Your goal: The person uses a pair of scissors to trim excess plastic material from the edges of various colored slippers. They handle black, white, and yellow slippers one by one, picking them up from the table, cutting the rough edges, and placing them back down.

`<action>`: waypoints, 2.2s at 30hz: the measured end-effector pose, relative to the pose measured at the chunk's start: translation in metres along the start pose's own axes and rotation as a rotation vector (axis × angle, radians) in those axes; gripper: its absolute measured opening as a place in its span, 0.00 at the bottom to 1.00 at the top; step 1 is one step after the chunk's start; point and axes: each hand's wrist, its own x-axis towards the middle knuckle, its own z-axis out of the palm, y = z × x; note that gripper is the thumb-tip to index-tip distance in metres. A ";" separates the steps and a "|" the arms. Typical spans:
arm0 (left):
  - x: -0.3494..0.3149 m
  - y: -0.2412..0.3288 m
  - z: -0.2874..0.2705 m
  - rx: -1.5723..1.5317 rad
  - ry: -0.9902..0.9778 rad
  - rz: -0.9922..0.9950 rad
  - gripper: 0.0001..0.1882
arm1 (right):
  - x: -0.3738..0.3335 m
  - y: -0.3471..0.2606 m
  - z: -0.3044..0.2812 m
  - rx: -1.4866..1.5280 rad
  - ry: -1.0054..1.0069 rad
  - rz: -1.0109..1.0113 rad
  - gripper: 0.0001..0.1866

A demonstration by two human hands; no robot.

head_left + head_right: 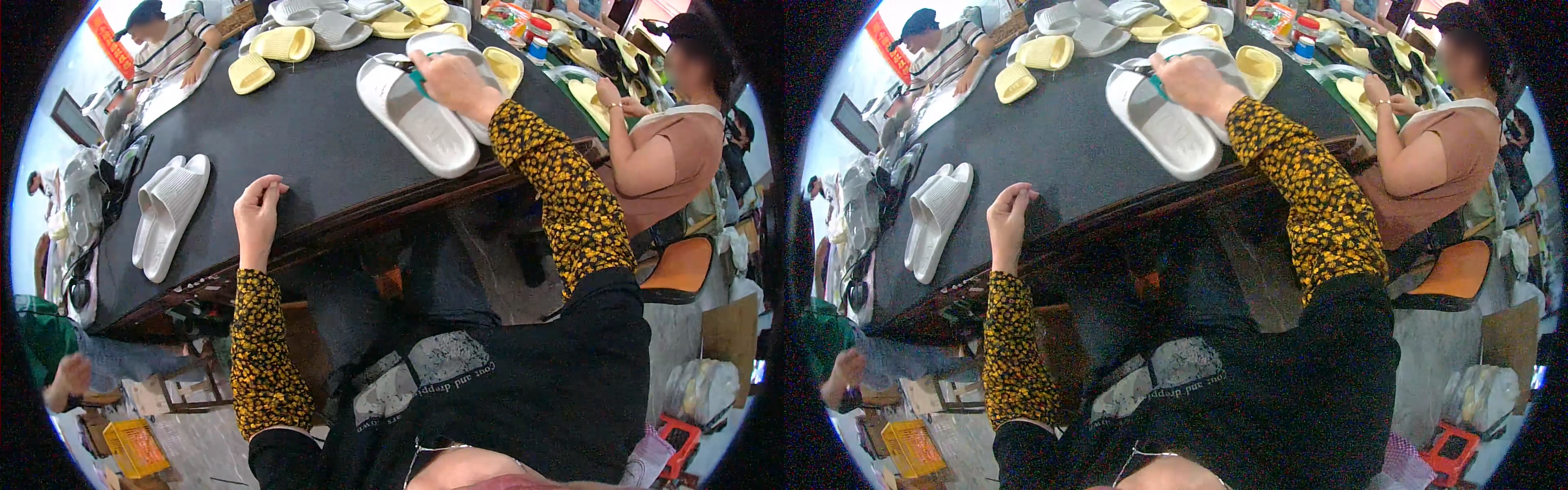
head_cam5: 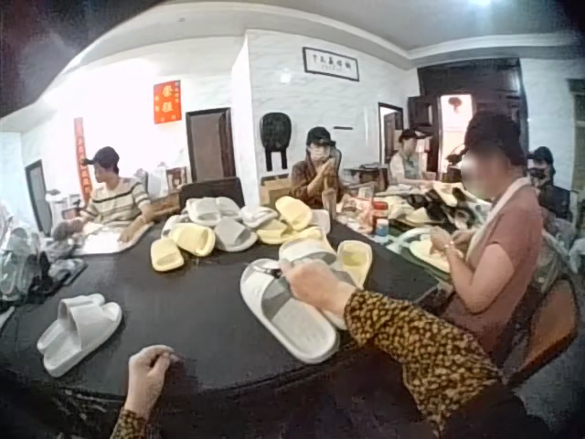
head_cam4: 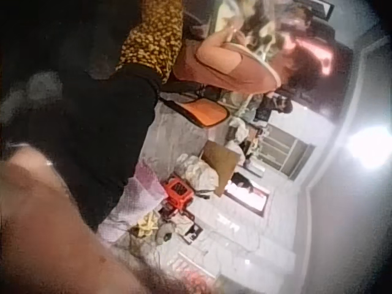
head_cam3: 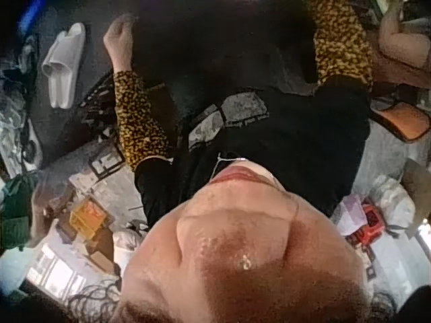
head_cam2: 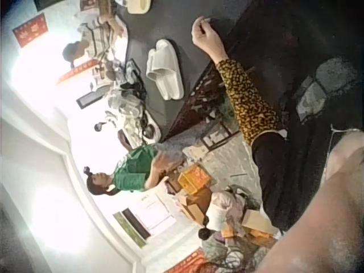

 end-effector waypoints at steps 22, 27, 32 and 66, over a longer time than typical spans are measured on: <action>-0.006 -0.014 -0.008 -0.111 0.048 0.066 0.07 | -0.025 0.130 0.011 -0.246 -0.169 0.219 0.17; 0.012 -0.024 -0.074 0.356 0.353 0.216 0.09 | -0.011 0.095 -0.025 -0.029 -0.098 0.317 0.21; 0.050 -0.073 -0.178 0.876 0.535 0.145 0.18 | -0.012 0.064 -0.025 0.551 -0.306 0.618 0.23; -0.131 0.068 0.002 0.544 0.305 0.240 0.13 | -0.173 -0.197 -0.113 1.342 -0.565 0.600 0.28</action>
